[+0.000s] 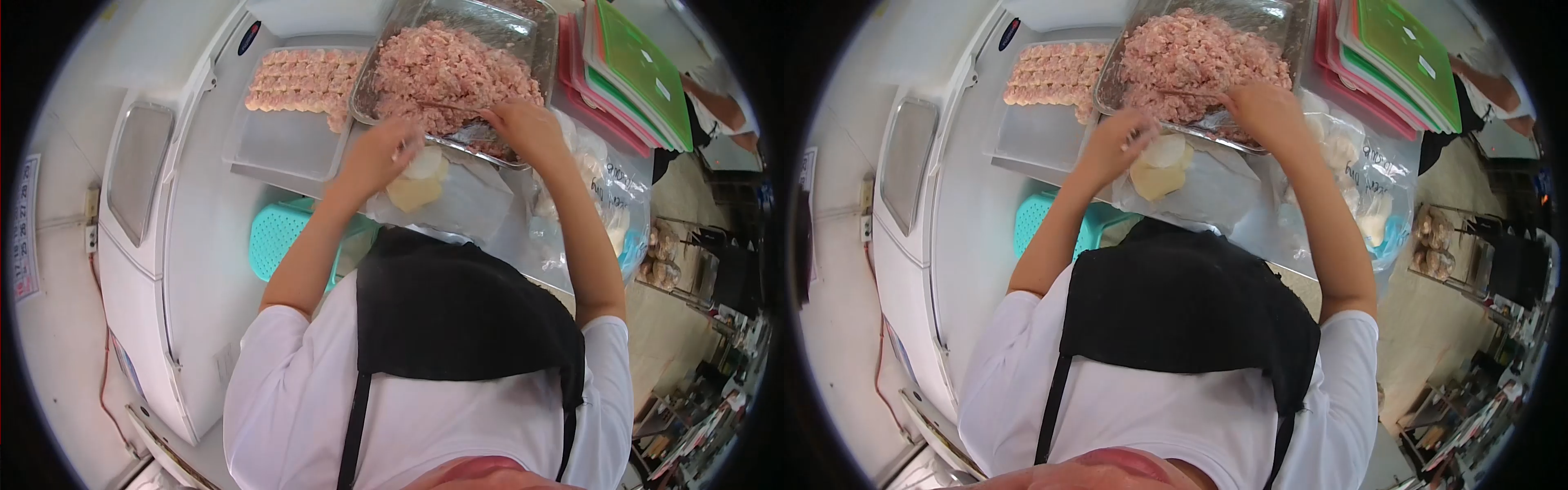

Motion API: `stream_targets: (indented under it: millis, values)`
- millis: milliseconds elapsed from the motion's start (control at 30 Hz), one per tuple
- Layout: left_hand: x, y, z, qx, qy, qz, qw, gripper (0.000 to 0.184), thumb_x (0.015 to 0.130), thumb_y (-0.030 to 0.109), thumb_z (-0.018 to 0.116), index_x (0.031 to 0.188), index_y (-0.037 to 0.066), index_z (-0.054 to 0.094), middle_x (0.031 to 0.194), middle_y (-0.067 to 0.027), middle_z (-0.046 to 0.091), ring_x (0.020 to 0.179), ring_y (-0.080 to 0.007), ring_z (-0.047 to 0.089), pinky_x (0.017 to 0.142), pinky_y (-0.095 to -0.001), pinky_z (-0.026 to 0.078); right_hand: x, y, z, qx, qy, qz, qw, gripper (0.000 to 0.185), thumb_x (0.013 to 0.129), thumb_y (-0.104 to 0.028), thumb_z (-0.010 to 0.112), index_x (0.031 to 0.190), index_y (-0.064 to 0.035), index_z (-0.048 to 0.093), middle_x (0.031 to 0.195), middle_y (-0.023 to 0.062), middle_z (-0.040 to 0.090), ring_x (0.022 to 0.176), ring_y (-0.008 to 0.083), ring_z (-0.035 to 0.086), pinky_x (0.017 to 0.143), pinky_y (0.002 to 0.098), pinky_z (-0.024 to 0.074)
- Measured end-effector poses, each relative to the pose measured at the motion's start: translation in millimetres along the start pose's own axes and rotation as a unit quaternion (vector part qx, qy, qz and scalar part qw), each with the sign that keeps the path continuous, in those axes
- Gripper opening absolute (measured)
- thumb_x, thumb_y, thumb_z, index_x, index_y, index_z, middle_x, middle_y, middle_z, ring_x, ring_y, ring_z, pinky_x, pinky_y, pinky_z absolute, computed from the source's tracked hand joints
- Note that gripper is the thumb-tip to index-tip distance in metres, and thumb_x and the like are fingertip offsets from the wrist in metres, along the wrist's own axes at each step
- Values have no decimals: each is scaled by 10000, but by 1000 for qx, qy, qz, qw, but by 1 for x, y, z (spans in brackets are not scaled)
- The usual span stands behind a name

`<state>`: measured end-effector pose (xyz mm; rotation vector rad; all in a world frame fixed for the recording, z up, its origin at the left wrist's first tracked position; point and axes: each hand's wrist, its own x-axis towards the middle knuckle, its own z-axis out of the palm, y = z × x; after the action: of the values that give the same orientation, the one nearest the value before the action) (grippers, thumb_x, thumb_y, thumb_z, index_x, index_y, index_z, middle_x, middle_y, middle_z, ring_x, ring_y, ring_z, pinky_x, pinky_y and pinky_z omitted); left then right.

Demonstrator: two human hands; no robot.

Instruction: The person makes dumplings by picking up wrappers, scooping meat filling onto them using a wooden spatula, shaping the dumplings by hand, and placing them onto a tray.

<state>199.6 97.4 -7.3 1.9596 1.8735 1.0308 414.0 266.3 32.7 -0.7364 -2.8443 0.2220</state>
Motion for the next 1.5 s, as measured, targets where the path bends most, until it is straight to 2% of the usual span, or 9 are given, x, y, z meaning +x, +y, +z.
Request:
stream_targets:
  millis: [67,267,567,800,1067,1200,1367,1467,1500]
  values:
    - [-26,-10,27,-16,-85,-39,995,188,813,125,660,993,70,646,983,-109,603,942,-327,581,792,-392,477,13,6,40,-38,-31,-38,998,308,939,-314,506,806,-74,647,768,141,635,775,340,626,696,458,486]
    - [-46,-9,66,55,44,-19,997,241,782,157,704,1006,81,654,889,-115,558,902,-325,548,790,-396,457,-15,-4,44,28,-32,-8,999,306,932,-328,516,789,-92,648,774,104,646,769,299,642,652,439,502]
    - [-33,5,55,80,33,-25,996,185,784,176,698,944,86,687,956,-115,590,965,-321,538,835,-423,445,-9,-11,42,-16,13,-100,995,297,923,-287,513,762,-74,642,713,124,646,694,308,650,620,443,511]
    - [-30,-26,63,15,42,-41,998,162,798,189,691,916,80,700,916,-110,614,937,-308,565,822,-399,453,-14,-2,32,227,-59,52,971,355,943,-299,498,733,-52,643,708,177,632,728,353,641,650,451,499]
    - [-24,-39,30,-112,64,-63,990,164,850,161,645,957,48,697,902,-106,659,860,-236,618,724,-310,481,-10,-36,27,27,-56,41,997,340,931,-326,502,783,-60,653,766,165,654,747,356,642,673,473,494]
    - [-23,-41,9,-352,65,-236,904,214,872,222,650,1011,59,652,1025,-61,653,947,-202,629,801,-376,502,7,-40,7,65,-34,74,995,350,936,-315,498,765,-40,633,745,187,643,745,354,644,674,468,502]
    - [-8,-51,-15,-736,100,-374,556,292,926,233,620,1151,53,574,1085,-41,634,1016,-170,620,869,-367,520,15,-66,34,-7,-78,70,995,334,932,-313,525,819,-28,659,745,204,643,751,354,646,681,447,493]
    - [-6,-50,-27,-638,34,-295,710,323,945,231,593,1189,25,541,1100,-73,628,1035,-177,614,916,-365,515,4,-48,41,250,-52,119,959,353,943,-349,550,936,-23,688,643,114,602,607,242,611,571,374,460]
    - [-2,-51,-30,-648,23,-301,700,334,950,227,584,1207,21,528,1113,-80,623,1042,-187,613,916,-369,515,-2,-45,39,294,-33,160,942,355,950,-354,547,951,-31,693,630,77,577,588,197,573,549,341,431]
